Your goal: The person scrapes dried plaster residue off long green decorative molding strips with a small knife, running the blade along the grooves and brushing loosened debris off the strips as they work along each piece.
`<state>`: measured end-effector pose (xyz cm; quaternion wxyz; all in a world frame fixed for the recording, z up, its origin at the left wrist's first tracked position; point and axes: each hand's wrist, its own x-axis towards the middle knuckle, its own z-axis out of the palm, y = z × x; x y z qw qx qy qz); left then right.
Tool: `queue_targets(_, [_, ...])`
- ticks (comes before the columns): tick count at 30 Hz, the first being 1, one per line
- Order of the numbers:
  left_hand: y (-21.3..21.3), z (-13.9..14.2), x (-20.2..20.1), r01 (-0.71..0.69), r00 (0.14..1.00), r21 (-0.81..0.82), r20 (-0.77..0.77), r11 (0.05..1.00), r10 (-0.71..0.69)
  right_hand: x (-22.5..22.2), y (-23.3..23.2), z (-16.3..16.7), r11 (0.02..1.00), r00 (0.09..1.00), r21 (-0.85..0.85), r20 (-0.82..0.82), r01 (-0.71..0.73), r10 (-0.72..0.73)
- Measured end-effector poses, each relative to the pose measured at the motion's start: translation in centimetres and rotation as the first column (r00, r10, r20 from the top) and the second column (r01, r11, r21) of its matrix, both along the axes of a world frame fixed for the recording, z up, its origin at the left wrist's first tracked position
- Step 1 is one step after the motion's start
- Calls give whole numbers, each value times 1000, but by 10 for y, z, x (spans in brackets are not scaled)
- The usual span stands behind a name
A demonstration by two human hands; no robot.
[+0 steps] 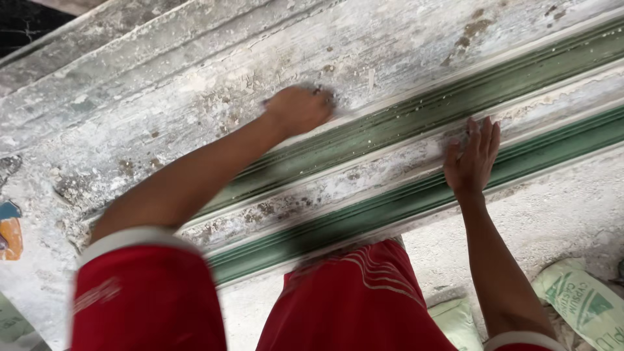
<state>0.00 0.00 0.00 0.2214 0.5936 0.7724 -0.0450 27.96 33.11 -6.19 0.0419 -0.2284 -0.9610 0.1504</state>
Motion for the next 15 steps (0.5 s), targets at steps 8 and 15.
queue_targets(8, [-28,-34,3,85,995,10,43,996,-86,2,8,-15,996,999,70,1,-51,51])
queue_targets(15, [213,-44,-8,53,999,208,-17,977,-50,16,25,-25,993,993,42,-30,-113,114])
